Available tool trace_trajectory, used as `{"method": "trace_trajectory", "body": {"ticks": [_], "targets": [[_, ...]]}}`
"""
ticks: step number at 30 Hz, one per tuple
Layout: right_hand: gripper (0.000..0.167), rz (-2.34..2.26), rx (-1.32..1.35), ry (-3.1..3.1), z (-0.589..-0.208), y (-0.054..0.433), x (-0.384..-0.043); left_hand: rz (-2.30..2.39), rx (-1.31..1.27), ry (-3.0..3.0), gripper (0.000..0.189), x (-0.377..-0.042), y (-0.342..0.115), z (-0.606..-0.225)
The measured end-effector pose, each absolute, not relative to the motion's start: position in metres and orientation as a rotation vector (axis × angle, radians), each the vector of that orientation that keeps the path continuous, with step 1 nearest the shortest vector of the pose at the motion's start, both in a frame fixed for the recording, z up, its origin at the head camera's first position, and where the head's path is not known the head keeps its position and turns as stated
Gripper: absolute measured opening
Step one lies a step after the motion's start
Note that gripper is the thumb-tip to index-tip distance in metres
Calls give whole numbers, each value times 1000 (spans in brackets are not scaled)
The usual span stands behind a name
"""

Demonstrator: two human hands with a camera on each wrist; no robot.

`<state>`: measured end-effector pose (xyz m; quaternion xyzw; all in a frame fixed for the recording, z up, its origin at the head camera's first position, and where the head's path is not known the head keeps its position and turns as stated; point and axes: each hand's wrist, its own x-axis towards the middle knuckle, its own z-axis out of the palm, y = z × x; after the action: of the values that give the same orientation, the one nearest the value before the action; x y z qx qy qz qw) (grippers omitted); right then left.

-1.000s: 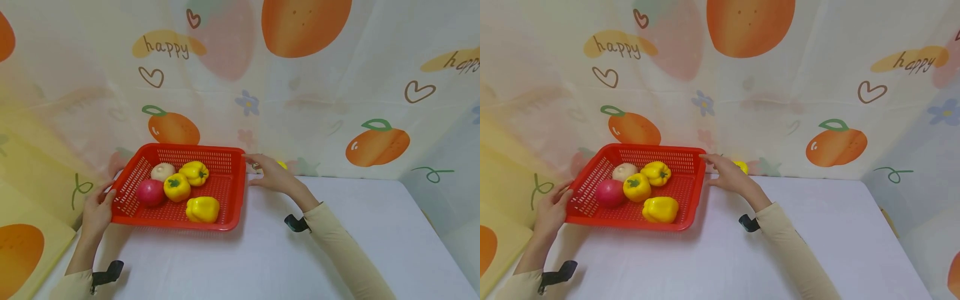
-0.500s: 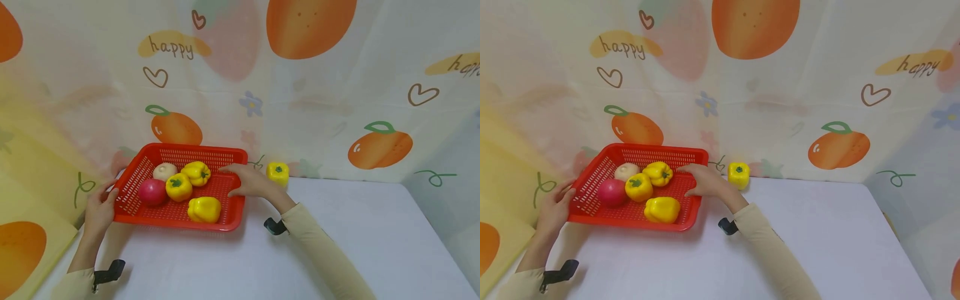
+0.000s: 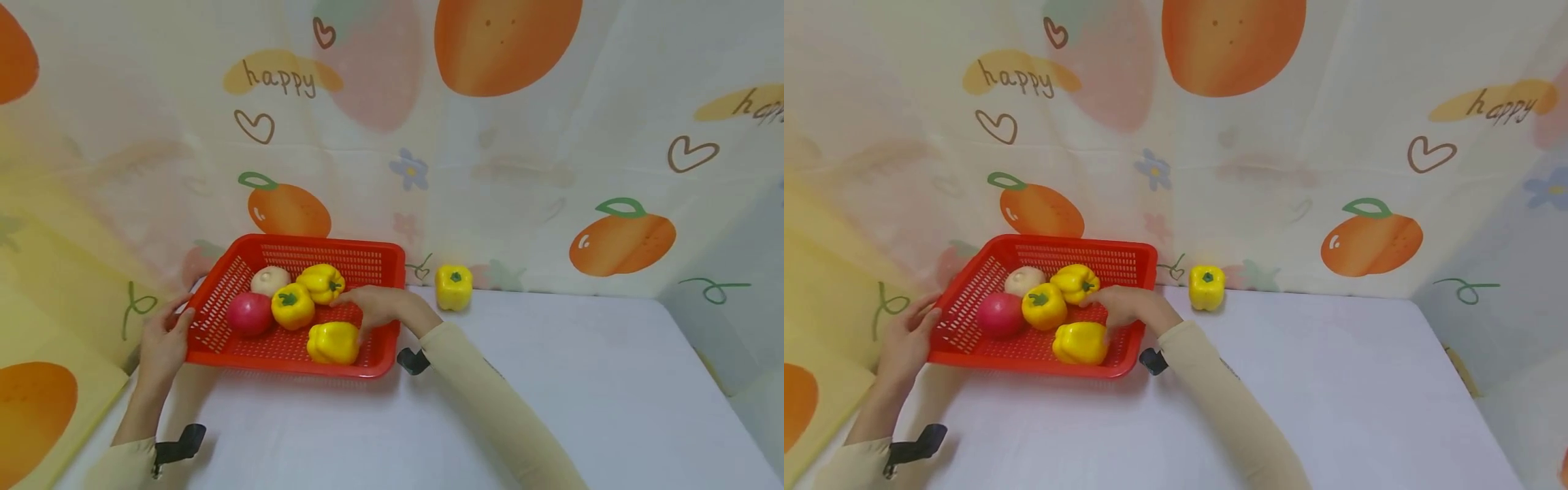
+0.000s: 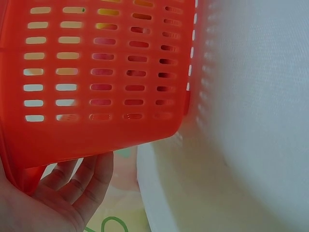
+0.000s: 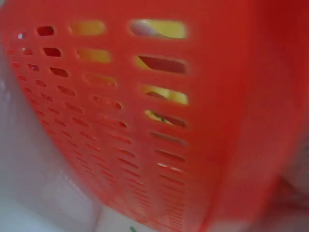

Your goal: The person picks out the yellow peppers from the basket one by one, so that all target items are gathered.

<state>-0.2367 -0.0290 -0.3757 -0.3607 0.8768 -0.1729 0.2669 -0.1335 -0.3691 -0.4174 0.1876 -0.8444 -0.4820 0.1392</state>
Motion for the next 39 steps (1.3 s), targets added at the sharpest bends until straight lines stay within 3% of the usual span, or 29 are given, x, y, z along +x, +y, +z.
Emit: {"method": "trace_trajectory", "body": {"ticks": [17,32,39], "targets": [[76,-507,-898,2166,-393,-44,-237,-1381,526,-2435,47,-135,-363,-418],[74,-620,-1028,2248,-391,-44,-236,-1426,563,-2424,49,-134,-367,-417],[84,-784,-1034,2301,-389,-42,-237,-1430,581,-2426,49,-132,-368,-417]]}}
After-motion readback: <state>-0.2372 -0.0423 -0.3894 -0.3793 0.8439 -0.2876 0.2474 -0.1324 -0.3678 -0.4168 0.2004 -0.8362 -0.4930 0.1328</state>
